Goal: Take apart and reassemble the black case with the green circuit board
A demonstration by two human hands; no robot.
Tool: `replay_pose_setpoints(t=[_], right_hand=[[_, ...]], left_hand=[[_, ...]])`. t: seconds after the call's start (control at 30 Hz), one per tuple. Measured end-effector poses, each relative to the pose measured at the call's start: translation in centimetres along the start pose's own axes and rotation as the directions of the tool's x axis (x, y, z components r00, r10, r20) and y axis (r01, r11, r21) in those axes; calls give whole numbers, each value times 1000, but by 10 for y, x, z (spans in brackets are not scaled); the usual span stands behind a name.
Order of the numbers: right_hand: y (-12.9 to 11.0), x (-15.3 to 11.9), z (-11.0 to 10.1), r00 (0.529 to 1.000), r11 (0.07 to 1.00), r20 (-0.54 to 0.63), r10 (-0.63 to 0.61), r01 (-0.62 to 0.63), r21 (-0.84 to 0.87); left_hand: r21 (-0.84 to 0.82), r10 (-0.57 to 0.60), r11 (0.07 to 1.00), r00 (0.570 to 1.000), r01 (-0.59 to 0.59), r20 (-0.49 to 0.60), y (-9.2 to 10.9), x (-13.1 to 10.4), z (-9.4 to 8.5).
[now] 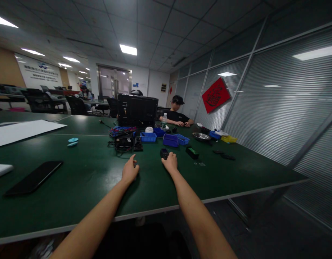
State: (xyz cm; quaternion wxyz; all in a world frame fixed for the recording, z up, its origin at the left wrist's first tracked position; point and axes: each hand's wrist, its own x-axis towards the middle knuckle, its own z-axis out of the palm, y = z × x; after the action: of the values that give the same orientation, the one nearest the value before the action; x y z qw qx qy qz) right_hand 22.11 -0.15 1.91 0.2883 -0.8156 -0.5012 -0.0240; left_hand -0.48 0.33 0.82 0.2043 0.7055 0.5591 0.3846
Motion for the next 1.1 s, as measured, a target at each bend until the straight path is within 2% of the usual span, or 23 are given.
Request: replay_pose_setpoints(t=[0.33, 0.63, 0.73, 0.87, 0.93, 0.97, 1.03, 1.1], right_hand=[[6, 6, -8, 994, 992, 78, 80, -87, 92], [6, 4, -4, 999, 996, 20, 34, -36, 86], [6, 4, -9, 997, 989, -51, 54, -46, 142], [6, 5, -20, 961, 954, -255, 109, -29, 299], [5, 6, -23, 942, 906, -312, 121, 23, 422], [4, 6, -24, 949, 863, -290, 123, 42, 503], [0, 6, -21, 985, 720, -137, 101, 23, 694], [-8, 4, -16, 995, 514, 95, 27, -95, 853]], left_hand=[[3, 15, 1000, 1000, -15, -15, -3, 1, 2], [6, 20, 1000, 1000, -20, -10, -3, 1, 3], [5, 18, 1000, 1000, -18, -8, -4, 2, 3], [7, 18, 1000, 1000, -18, -3, -3, 1, 2], [5, 10, 1000, 1000, -10, 2, -1, 0, 2], [3, 7, 1000, 1000, -7, 5, -1, 0, 1], [-1, 1, 1000, 1000, -1, 10, 0, 0, 1], [-2, 0, 1000, 1000, 0, 13, 0, 0, 0]])
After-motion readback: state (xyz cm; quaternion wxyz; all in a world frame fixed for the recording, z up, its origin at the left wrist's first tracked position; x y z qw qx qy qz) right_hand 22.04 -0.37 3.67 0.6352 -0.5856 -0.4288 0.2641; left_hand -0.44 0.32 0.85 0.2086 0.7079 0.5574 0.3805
